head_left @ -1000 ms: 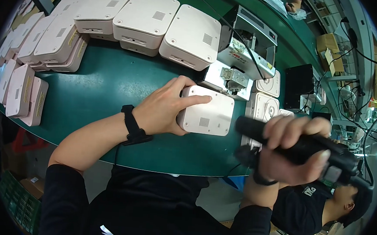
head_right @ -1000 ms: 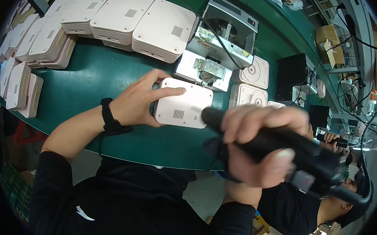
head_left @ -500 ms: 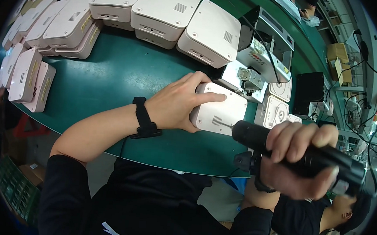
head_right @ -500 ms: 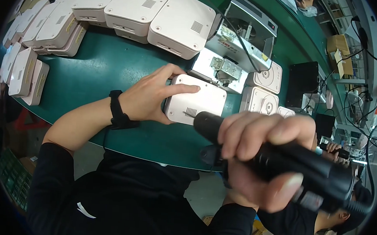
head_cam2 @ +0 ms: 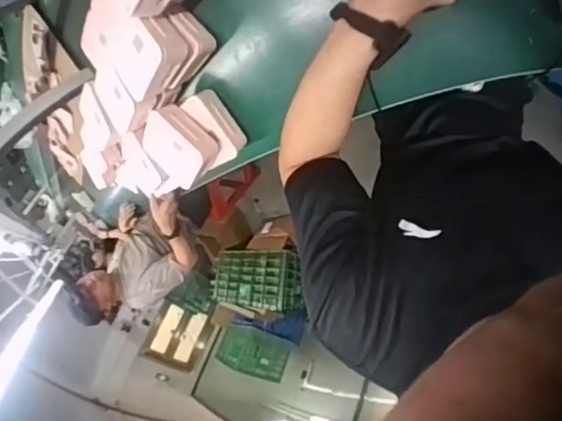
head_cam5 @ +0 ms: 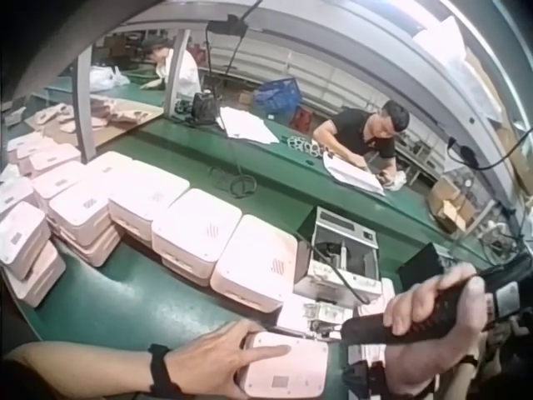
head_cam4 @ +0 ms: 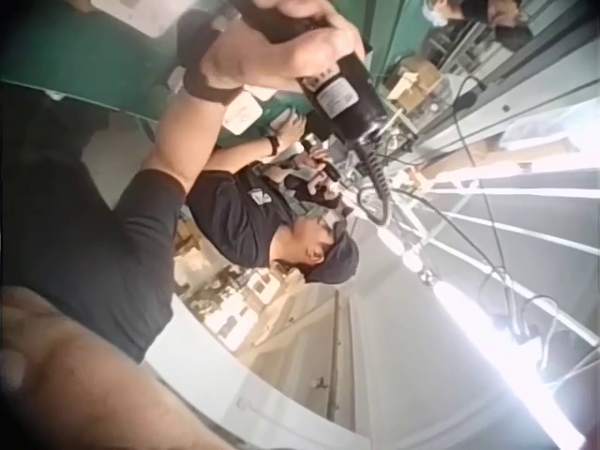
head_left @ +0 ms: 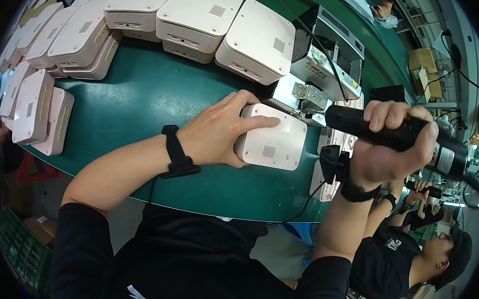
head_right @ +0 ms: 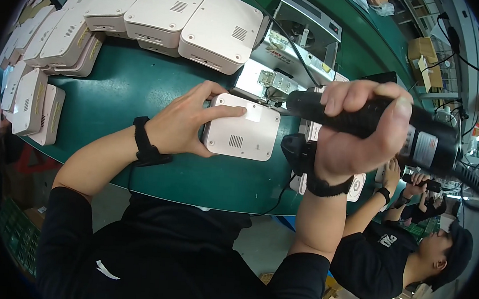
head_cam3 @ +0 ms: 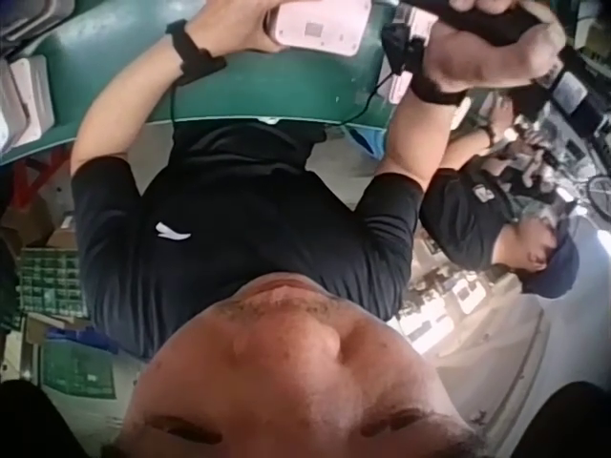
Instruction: The person picks up a pink electronic device, turns it over, and uses a power screwdriver to drive screws into the back panel before setting it aside and repeating the process.
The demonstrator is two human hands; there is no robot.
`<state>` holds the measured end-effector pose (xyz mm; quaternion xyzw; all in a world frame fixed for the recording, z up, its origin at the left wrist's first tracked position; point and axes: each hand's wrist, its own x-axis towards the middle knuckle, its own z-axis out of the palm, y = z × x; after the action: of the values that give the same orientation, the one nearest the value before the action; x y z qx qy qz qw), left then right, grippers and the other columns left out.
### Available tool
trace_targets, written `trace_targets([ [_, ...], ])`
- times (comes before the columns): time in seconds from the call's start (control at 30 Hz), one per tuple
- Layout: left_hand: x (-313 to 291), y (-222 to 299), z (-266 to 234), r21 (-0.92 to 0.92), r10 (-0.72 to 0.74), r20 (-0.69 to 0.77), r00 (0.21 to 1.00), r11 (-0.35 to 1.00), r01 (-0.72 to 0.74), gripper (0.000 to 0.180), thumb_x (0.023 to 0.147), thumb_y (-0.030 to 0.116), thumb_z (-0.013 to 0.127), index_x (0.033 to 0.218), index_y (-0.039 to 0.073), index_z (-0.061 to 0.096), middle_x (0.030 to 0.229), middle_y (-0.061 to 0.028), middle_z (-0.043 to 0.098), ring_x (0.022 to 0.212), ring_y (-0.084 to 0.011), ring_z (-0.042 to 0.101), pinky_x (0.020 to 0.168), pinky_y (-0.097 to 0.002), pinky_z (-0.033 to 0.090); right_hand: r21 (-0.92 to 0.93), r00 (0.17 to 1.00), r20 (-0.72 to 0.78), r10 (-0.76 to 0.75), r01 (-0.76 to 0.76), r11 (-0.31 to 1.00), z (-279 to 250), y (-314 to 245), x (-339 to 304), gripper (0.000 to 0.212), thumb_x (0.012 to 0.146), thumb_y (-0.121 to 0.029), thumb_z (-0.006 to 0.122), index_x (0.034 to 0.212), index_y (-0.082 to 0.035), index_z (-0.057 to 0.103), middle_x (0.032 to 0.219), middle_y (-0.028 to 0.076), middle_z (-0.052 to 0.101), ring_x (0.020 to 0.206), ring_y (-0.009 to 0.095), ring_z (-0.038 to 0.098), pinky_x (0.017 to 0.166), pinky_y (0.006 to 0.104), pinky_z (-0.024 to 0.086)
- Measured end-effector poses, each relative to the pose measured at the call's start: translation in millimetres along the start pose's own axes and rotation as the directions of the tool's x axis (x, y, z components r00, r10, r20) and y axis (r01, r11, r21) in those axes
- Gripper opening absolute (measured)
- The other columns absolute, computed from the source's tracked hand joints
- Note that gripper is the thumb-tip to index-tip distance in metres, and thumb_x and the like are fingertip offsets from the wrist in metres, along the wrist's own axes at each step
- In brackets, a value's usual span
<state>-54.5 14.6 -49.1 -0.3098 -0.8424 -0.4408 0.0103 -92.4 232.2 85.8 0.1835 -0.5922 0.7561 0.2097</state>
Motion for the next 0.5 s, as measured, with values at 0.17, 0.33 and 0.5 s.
trace_targets([
  [0.17, -2.3, -2.6, -1.5, 0.02, -0.015, -0.01, 1.0, 1.0, 0.016, 0.085, 0.055, 0.015, 0.09, 0.133, 0.025, 0.059, 0.125, -0.0143, 0.048, 0.116, -0.0354, 0.053, 0.094, -0.0423, 0.052, 0.02, 0.991, 0.07, 0.113, -0.115, 0.993, -2.8, -5.5, -5.1, 0.04, 0.097, -0.043, 0.047, 0.11, -0.006, 0.051, 0.069, 0.008, 0.051, 0.053, 0.02, 0.049, 0.056, 0.0379, 0.044],
  [0.33, -0.3, -3.0, 0.6, 0.036, 0.013, -0.006, 1.0, 0.999, -0.013, 0.083, 0.056, 0.016, 0.09, 0.133, 0.024, 0.059, 0.125, -0.0145, 0.048, 0.116, -0.0351, 0.054, 0.094, -0.0409, 0.052, 0.155, 0.96, 0.251, 0.122, -0.164, 0.974, 24.1, -39.0, -47.6, 0.046, 0.091, -0.046, 0.062, 0.108, -0.006, 0.047, 0.072, 0.008, 0.054, 0.054, 0.02, 0.051, 0.058, 0.0391, 0.046],
  [0.5, -1.5, -3.0, 0.6, 0.033, 0.023, -0.031, 0.999, 0.999, -0.022, 0.078, 0.056, 0.015, 0.089, 0.129, 0.02, 0.061, 0.123, -0.0153, 0.048, 0.115, -0.0353, 0.054, 0.095, -0.0408, 0.052, 0.034, 0.957, 0.276, 0.092, -0.106, 0.994, 47.3, -37.5, -62.4, 0.048, 0.088, -0.05, 0.06, 0.102, -0.007, 0.044, 0.068, 0.004, 0.053, 0.047, 0.015, 0.049, 0.05, 0.0334, 0.045],
])
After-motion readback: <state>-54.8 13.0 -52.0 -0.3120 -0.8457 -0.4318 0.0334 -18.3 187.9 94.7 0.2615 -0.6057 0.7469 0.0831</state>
